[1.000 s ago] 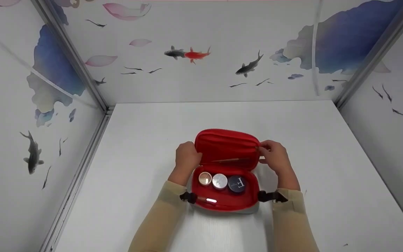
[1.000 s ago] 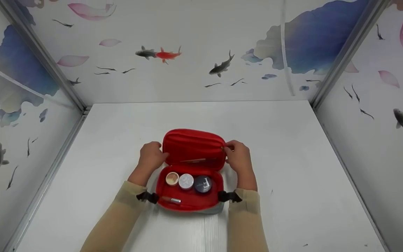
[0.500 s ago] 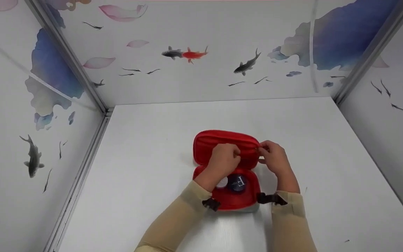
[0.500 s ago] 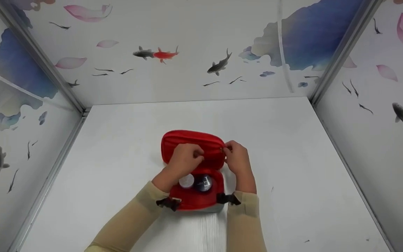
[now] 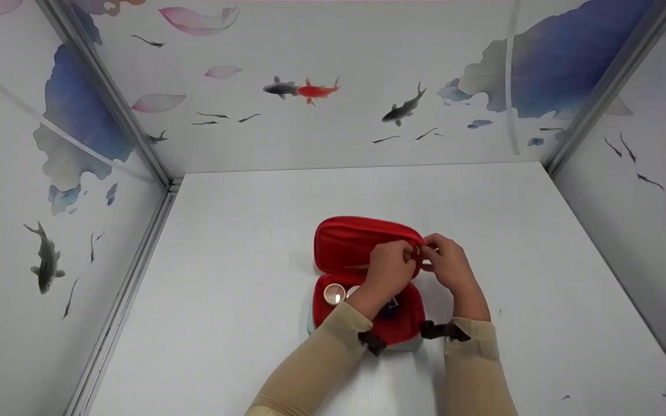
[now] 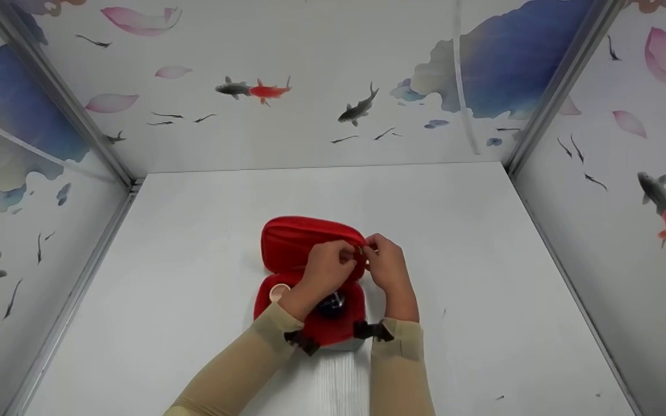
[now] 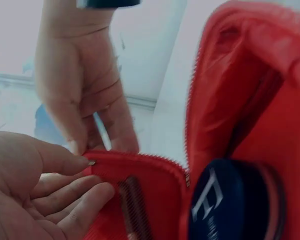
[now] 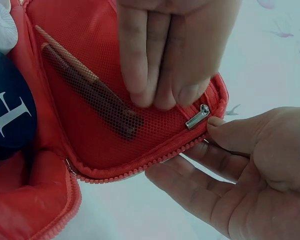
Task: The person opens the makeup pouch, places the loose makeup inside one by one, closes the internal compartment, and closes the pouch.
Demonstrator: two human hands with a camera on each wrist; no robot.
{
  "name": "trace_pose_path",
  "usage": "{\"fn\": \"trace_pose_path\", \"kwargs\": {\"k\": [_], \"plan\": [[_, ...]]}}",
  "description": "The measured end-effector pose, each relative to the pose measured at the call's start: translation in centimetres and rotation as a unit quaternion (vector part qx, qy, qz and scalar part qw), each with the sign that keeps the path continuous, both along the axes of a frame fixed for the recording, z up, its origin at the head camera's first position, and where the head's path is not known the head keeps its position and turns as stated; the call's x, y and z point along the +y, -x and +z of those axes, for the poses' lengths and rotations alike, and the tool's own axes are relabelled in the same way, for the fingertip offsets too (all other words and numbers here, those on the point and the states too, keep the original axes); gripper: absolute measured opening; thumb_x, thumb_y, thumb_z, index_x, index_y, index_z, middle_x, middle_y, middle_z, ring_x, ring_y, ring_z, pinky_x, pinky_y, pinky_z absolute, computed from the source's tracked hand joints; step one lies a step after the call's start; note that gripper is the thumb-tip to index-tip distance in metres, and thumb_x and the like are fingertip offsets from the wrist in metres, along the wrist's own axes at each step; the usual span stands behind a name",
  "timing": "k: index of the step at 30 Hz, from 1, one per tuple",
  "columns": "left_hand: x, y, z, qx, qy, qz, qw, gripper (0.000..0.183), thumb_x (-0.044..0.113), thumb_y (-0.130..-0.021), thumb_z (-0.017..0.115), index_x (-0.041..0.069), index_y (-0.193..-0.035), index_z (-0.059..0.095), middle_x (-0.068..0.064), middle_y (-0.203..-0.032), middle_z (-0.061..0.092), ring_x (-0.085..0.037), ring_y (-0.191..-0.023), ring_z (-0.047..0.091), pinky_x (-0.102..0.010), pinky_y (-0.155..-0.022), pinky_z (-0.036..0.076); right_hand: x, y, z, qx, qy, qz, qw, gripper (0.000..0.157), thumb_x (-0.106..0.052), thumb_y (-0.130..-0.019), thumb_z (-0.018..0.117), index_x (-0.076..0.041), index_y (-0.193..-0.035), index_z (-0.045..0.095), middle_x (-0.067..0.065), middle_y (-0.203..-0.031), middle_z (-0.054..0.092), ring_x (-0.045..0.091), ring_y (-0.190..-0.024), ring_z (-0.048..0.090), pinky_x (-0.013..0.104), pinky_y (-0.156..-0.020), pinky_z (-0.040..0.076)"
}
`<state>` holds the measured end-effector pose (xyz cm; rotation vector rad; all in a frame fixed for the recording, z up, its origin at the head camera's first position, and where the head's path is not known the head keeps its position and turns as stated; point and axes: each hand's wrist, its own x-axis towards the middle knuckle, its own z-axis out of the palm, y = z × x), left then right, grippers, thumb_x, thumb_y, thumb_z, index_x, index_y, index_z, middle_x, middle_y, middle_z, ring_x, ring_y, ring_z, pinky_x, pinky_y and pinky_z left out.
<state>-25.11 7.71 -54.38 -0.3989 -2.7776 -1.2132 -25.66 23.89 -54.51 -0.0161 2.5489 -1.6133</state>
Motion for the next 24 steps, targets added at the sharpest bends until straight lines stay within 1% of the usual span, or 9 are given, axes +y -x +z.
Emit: {"fn": "trace_pose_path", "kwargs": {"k": [3,7,11,15,20,24], "plan": [[0.4,0.0,-0.5,0.021,-0.01,0.018,0.9996,0.01,0.01,-0.094,0.074,0.011,-0.1,0.081,0.0,-0.089,0.079,-0.01,-0.08,0.068,-0.021,-0.071,0.054,0.0,0.0,-0.2,-0.001,0.003,0.004,1.0,0.023,-0.01,-0.112,0.048,0.002,-0.125,0.063,0.024,-0.123,0.066,0.027,-0.111,0.072,0.041,-0.093,0.063],[0.8,-0.1,-0.8,0.036,-0.029,0.04,0.9982,0.006,0.014,-0.094,0.076,0.011,-0.096,0.081,0.0,-0.085,0.078,-0.008,-0.076,0.068,-0.019,-0.068,0.053,0.2,0.1,-0.5,-0.006,0.005,0.004,1.0,0.022,-0.008,-0.112,0.048,0.001,-0.125,0.064,0.022,-0.123,0.066,0.025,-0.111,0.071,0.041,-0.093,0.063],[1.0,-0.1,-0.9,0.043,-0.034,0.047,0.9974,0.007,0.015,-0.095,0.076,0.011,-0.089,0.08,0.001,-0.079,0.076,-0.007,-0.07,0.065,-0.018,-0.064,0.05,0.4,0.0,-0.6,-0.009,0.009,0.016,1.0,0.021,-0.008,-0.112,0.049,0.001,-0.124,0.064,0.022,-0.122,0.065,0.026,-0.111,0.071,0.044,-0.095,0.063],[1.1,0.1,-1.0,0.051,-0.026,0.047,0.9972,0.012,0.012,-0.094,0.076,0.011,-0.082,0.078,0.001,-0.074,0.074,-0.007,-0.065,0.062,-0.018,-0.06,0.047,0.7,-0.1,-0.6,-0.013,0.004,0.031,0.999,0.02,-0.007,-0.111,0.049,0.0,-0.123,0.065,0.021,-0.121,0.066,0.027,-0.113,0.071,0.046,-0.097,0.062],[1.1,0.2,-1.0,0.045,-0.018,0.053,0.9974,0.017,0.011,-0.095,0.074,0.013,-0.078,0.077,0.001,-0.07,0.072,-0.007,-0.064,0.06,-0.018,-0.059,0.046,0.8,-0.3,-0.5,-0.015,-0.005,0.038,0.999,0.019,-0.008,-0.111,0.052,-0.002,-0.122,0.066,0.019,-0.12,0.067,0.027,-0.111,0.071,0.045,-0.097,0.062],[1.2,0.0,-1.0,0.037,-0.019,0.058,0.9975,0.02,0.011,-0.095,0.074,0.014,-0.075,0.074,0.003,-0.067,0.068,-0.005,-0.061,0.055,-0.019,-0.059,0.045,0.6,-0.6,0.0,-0.013,-0.017,0.039,0.999,0.019,-0.009,-0.111,0.053,-0.002,-0.122,0.066,0.019,-0.12,0.069,0.028,-0.112,0.071,0.046,-0.097,0.062]]}}
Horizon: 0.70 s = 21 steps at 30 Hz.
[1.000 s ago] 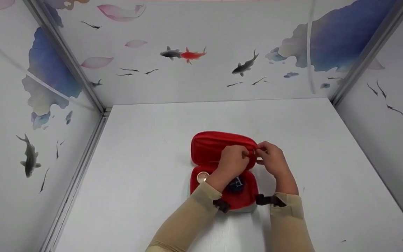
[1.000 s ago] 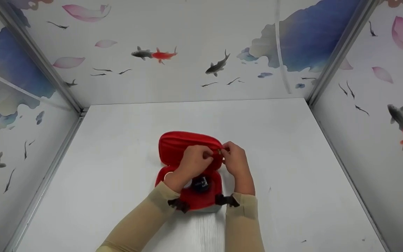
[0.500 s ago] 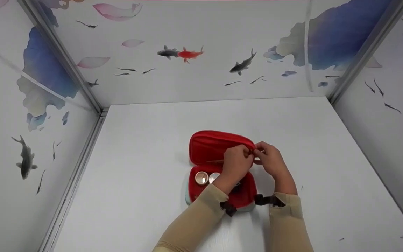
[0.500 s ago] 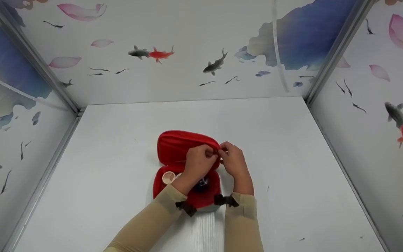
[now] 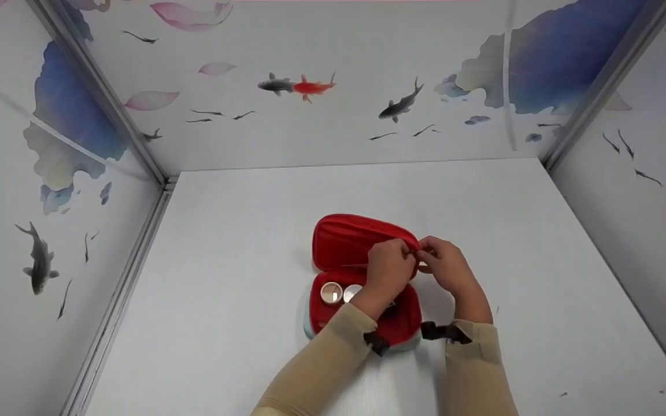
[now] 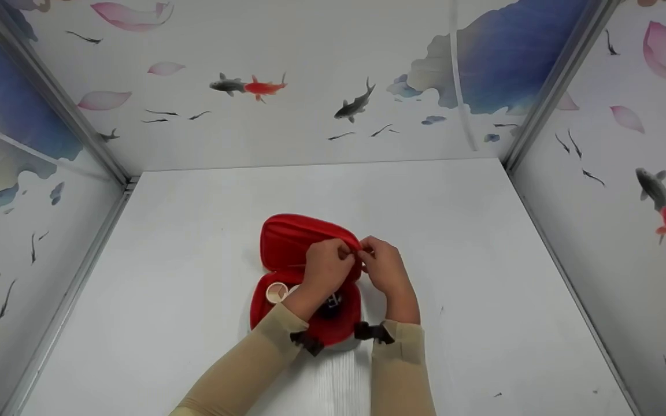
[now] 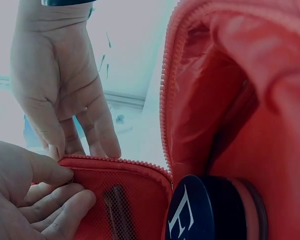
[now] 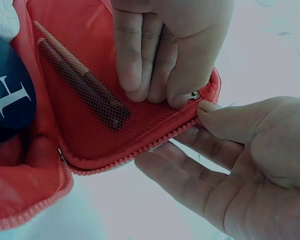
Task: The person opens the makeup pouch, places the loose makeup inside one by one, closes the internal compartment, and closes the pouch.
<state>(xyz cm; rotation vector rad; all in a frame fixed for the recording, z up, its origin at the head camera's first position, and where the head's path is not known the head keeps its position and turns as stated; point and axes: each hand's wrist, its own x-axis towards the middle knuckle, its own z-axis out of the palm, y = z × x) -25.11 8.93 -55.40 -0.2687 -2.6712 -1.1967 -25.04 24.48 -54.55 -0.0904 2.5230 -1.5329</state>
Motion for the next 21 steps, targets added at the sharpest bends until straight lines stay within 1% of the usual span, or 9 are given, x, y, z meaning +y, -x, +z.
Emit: {"fn": "trace_pose_path", "kwargs": {"k": [2,4,9,12,15,18,21], "plan": [[0.01,-0.1,0.02,0.002,-0.003,-0.001,1.0,0.021,0.01,-0.095,0.073,0.014,-0.074,0.072,0.003,-0.065,0.066,-0.005,-0.06,0.053,-0.019,-0.058,0.044,-0.12,-0.13,0.21,0.003,-0.007,0.0,1.0,0.018,-0.009,-0.11,0.053,-0.002,-0.121,0.067,0.019,-0.12,0.07,0.028,-0.112,0.071,0.046,-0.096,0.062],[0.02,-0.18,0.01,0.012,0.0,-0.005,0.9999,0.022,0.01,-0.094,0.073,0.014,-0.073,0.071,0.002,-0.064,0.065,-0.006,-0.059,0.053,-0.019,-0.058,0.043,-0.2,-0.24,0.32,0.009,-0.013,0.0,1.0,0.018,-0.008,-0.11,0.053,-0.002,-0.12,0.067,0.019,-0.119,0.071,0.03,-0.112,0.071,0.045,-0.095,0.063],[0.03,-0.29,0.05,0.037,0.015,-0.01,0.9991,0.016,0.008,-0.092,0.074,0.012,-0.076,0.073,0.0,-0.068,0.07,-0.011,-0.064,0.062,-0.019,-0.06,0.046,-0.27,-0.3,0.23,0.025,-0.019,0.002,1.0,0.018,-0.006,-0.109,0.053,-0.002,-0.119,0.068,0.019,-0.117,0.072,0.031,-0.112,0.072,0.043,-0.092,0.064],[0.0,-0.33,0.15,0.039,0.013,-0.01,0.9991,0.014,0.008,-0.091,0.075,0.011,-0.077,0.073,0.0,-0.07,0.071,-0.013,-0.067,0.065,-0.02,-0.062,0.048,-0.26,-0.34,0.22,0.022,-0.016,-0.001,1.0,0.019,-0.006,-0.11,0.053,-0.002,-0.12,0.068,0.019,-0.118,0.072,0.031,-0.114,0.071,0.043,-0.093,0.063],[-0.05,-0.36,0.18,0.04,0.013,-0.013,0.999,0.017,0.008,-0.092,0.075,0.012,-0.075,0.072,-0.001,-0.069,0.069,-0.011,-0.065,0.062,-0.019,-0.061,0.046,-0.27,-0.42,0.21,0.019,-0.013,-0.005,1.0,0.019,-0.005,-0.11,0.053,-0.002,-0.121,0.068,0.019,-0.119,0.071,0.031,-0.115,0.071,0.043,-0.094,0.063],[-0.11,-0.39,0.14,0.039,0.013,-0.017,0.999,0.022,0.007,-0.093,0.073,0.013,-0.072,0.069,0.0,-0.065,0.066,-0.007,-0.06,0.053,-0.018,-0.058,0.04,-0.35,-0.51,0.21,0.019,-0.009,-0.004,1.0,0.019,-0.006,-0.11,0.053,-0.002,-0.121,0.067,0.019,-0.12,0.071,0.031,-0.115,0.071,0.043,-0.094,0.063],[-0.13,-0.36,0.14,0.042,0.019,-0.02,0.9987,0.026,0.006,-0.094,0.072,0.013,-0.069,0.067,-0.001,-0.062,0.063,-0.006,-0.058,0.047,-0.018,-0.056,0.036,-0.46,-0.56,0.23,0.02,-0.006,-0.005,1.0,0.019,-0.006,-0.11,0.053,-0.002,-0.121,0.068,0.019,-0.12,0.071,0.03,-0.115,0.071,0.043,-0.094,0.063]]}}
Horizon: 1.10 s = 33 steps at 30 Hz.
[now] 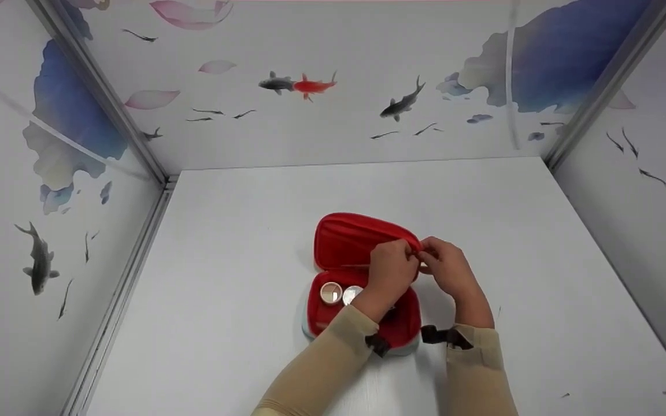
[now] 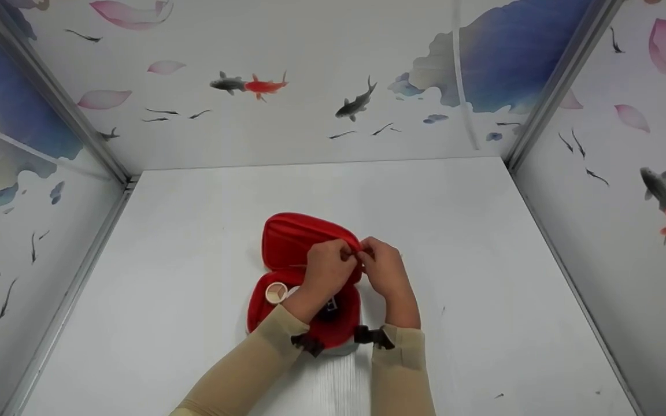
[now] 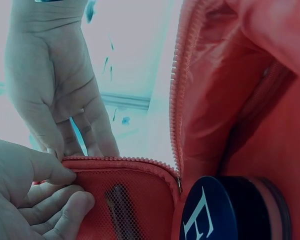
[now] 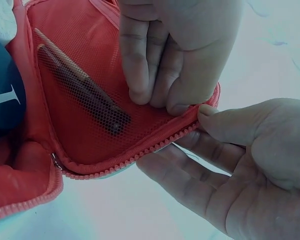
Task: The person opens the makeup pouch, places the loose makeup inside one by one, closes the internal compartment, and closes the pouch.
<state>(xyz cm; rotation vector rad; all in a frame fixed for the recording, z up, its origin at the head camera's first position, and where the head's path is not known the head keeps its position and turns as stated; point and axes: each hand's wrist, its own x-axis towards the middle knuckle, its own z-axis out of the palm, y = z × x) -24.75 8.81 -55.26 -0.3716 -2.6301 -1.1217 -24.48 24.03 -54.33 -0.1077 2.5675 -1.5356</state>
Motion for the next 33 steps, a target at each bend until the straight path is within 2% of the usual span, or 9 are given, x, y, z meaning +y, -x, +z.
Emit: {"fn": "trace_pose_path", "kwargs": {"k": [9,15,20,23,30,33], "plan": [[0.1,-0.2,0.0,0.024,0.042,-0.001,0.9988,0.023,0.006,-0.092,0.074,0.012,-0.071,0.068,-0.001,-0.064,0.064,-0.006,-0.06,0.047,-0.018,-0.057,0.037,-0.1,-0.3,0.0,-0.004,0.004,-0.01,1.0,0.019,-0.005,-0.109,0.054,-0.002,-0.121,0.068,0.019,-0.119,0.072,0.028,-0.111,0.071,0.044,-0.095,0.063],[0.2,-0.1,-0.1,0.026,0.033,-0.001,0.9991,0.029,0.004,-0.09,0.071,0.014,-0.065,0.06,-0.001,-0.058,0.058,-0.006,-0.058,0.036,-0.019,-0.055,0.031,-0.3,-0.4,0.0,0.002,0.003,-0.01,1.0,0.018,-0.005,-0.109,0.055,-0.002,-0.121,0.068,0.019,-0.12,0.072,0.029,-0.113,0.071,0.046,-0.095,0.062],[-0.1,0.1,-0.2,0.028,0.009,-0.01,0.9995,0.034,0.0,-0.087,0.068,0.014,-0.061,0.052,0.0,-0.055,0.049,-0.007,-0.057,0.029,-0.019,-0.054,0.027,-0.3,-0.5,-0.1,0.005,0.004,-0.01,1.0,0.018,-0.006,-0.109,0.055,-0.002,-0.121,0.068,0.02,-0.121,0.072,0.031,-0.116,0.071,0.043,-0.093,0.063],[-0.3,0.2,-0.3,0.029,0.0,-0.017,0.9994,0.031,0.0,-0.088,0.068,0.013,-0.063,0.055,0.0,-0.057,0.053,-0.006,-0.058,0.034,-0.019,-0.056,0.03,-0.4,-0.5,0.0,0.008,0.0,-0.014,1.0,0.018,-0.006,-0.109,0.054,-0.003,-0.121,0.068,0.019,-0.121,0.072,0.032,-0.116,0.072,0.041,-0.092,0.063],[-0.8,0.1,-0.1,0.017,-0.025,-0.009,0.9995,0.014,0.006,-0.092,0.069,0.011,-0.08,0.073,-0.002,-0.076,0.071,-0.009,-0.07,0.058,-0.02,-0.067,0.047,-0.9,-0.4,0.3,0.03,-0.029,-0.025,0.999,0.018,-0.008,-0.109,0.056,-0.003,-0.122,0.067,0.019,-0.119,0.072,0.031,-0.112,0.072,0.046,-0.094,0.063],[-0.9,0.0,0.0,0.011,-0.046,-0.014,0.9988,0.013,0.005,-0.094,0.068,0.01,-0.084,0.075,-0.002,-0.079,0.073,-0.01,-0.072,0.06,-0.02,-0.069,0.048,-0.9,-0.4,0.3,0.035,-0.041,-0.033,0.998,0.017,-0.009,-0.109,0.057,-0.004,-0.122,0.067,0.019,-0.118,0.072,0.031,-0.111,0.072,0.044,-0.093,0.063]]}}
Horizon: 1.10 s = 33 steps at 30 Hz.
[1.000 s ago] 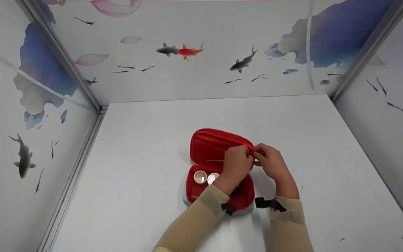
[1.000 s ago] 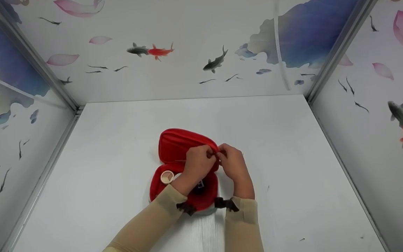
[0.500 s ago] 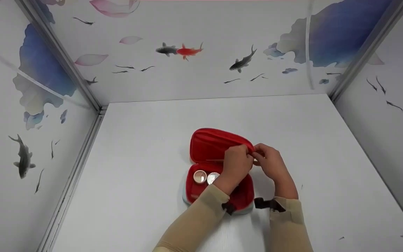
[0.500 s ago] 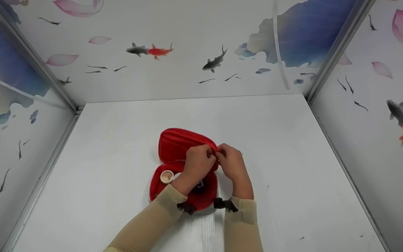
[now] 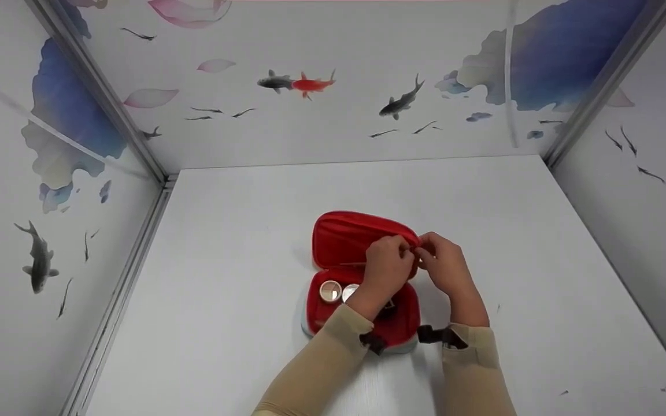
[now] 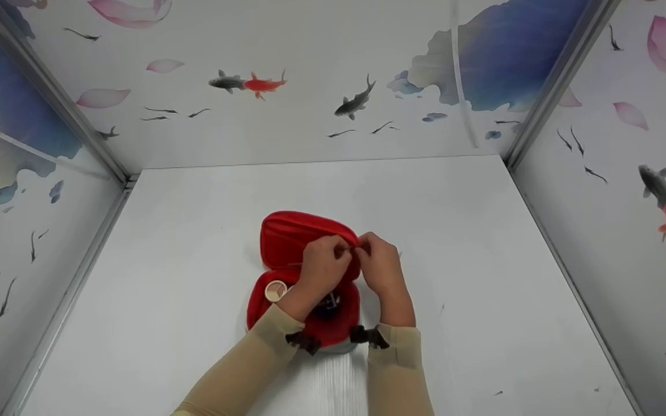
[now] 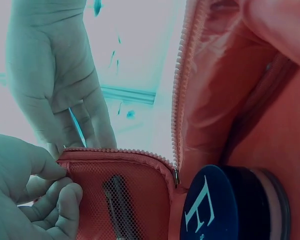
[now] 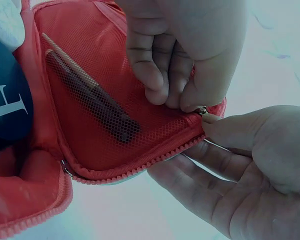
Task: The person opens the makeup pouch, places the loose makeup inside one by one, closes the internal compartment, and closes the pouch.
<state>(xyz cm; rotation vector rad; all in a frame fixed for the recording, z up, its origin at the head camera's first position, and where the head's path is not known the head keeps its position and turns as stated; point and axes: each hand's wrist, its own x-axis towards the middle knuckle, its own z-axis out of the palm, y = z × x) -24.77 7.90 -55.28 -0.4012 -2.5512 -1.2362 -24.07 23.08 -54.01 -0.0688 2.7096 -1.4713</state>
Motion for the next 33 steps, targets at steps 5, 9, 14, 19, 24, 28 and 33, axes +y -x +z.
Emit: {"fn": "trace_pose_path", "kwargs": {"k": [5,9,14,19,24,28,33], "plan": [[-0.09,-0.06,-0.26,-0.006,-0.038,-0.005,0.9992,0.013,0.005,-0.096,0.068,0.009,-0.088,0.077,-0.003,-0.084,0.077,-0.008,-0.072,0.061,-0.017,-0.069,0.048,0.03,-0.03,0.02,-0.002,0.001,-0.009,1.0,0.017,-0.008,-0.109,0.056,-0.003,-0.121,0.067,0.02,-0.118,0.072,0.032,-0.111,0.072,0.045,-0.093,0.063],[-0.08,0.05,-0.33,0.006,-0.06,0.004,0.9981,0.012,0.006,-0.095,0.07,0.011,-0.09,0.079,-0.002,-0.087,0.079,-0.008,-0.075,0.065,-0.017,-0.07,0.051,0.0,0.1,-0.03,0.001,0.003,-0.012,1.0,0.018,-0.007,-0.109,0.055,-0.002,-0.122,0.067,0.021,-0.117,0.072,0.033,-0.111,0.072,0.045,-0.092,0.064],[-0.21,0.19,-0.36,0.013,-0.063,0.012,0.9979,0.012,0.004,-0.091,0.071,0.012,-0.087,0.079,-0.001,-0.084,0.078,-0.008,-0.073,0.065,-0.017,-0.069,0.051,-0.17,0.2,-0.18,-0.002,0.001,-0.021,1.0,0.017,-0.008,-0.109,0.055,-0.002,-0.12,0.067,0.02,-0.117,0.072,0.032,-0.11,0.073,0.04,-0.089,0.064],[-0.36,0.27,-0.51,0.007,-0.062,0.016,0.9979,0.011,0.003,-0.089,0.072,0.011,-0.086,0.079,-0.001,-0.082,0.078,-0.006,-0.071,0.062,-0.017,-0.067,0.05,-0.21,0.24,-0.23,0.0,-0.005,-0.029,1.0,0.017,-0.008,-0.109,0.055,-0.001,-0.119,0.067,0.021,-0.117,0.072,0.032,-0.108,0.073,0.038,-0.087,0.064],[-0.46,0.3,-0.45,0.004,-0.064,0.017,0.9978,0.01,0.004,-0.088,0.073,0.012,-0.084,0.078,0.0,-0.078,0.075,-0.005,-0.068,0.06,-0.017,-0.065,0.049,-0.1,0.19,-0.35,0.003,-0.006,-0.038,0.999,0.017,-0.008,-0.109,0.055,-0.002,-0.119,0.067,0.022,-0.116,0.073,0.032,-0.106,0.073,0.042,-0.088,0.064],[-0.61,0.24,-0.58,0.0,-0.062,0.024,0.9978,0.01,0.005,-0.087,0.074,0.013,-0.082,0.076,0.002,-0.075,0.074,-0.005,-0.067,0.059,-0.018,-0.065,0.049,-0.2,0.08,-0.47,0.0,-0.005,-0.039,0.999,0.017,-0.008,-0.109,0.056,-0.002,-0.12,0.067,0.021,-0.117,0.073,0.032,-0.107,0.074,0.043,-0.089,0.064],[-0.8,0.18,-0.8,0.0,-0.067,0.029,0.9974,0.011,0.004,-0.086,0.074,0.013,-0.08,0.075,0.002,-0.074,0.073,-0.005,-0.067,0.06,-0.018,-0.064,0.049,-0.48,0.01,-0.64,0.003,-0.016,-0.042,0.999,0.016,-0.009,-0.109,0.056,-0.003,-0.119,0.067,0.021,-0.117,0.073,0.032,-0.105,0.074,0.043,-0.088,0.063]]}}
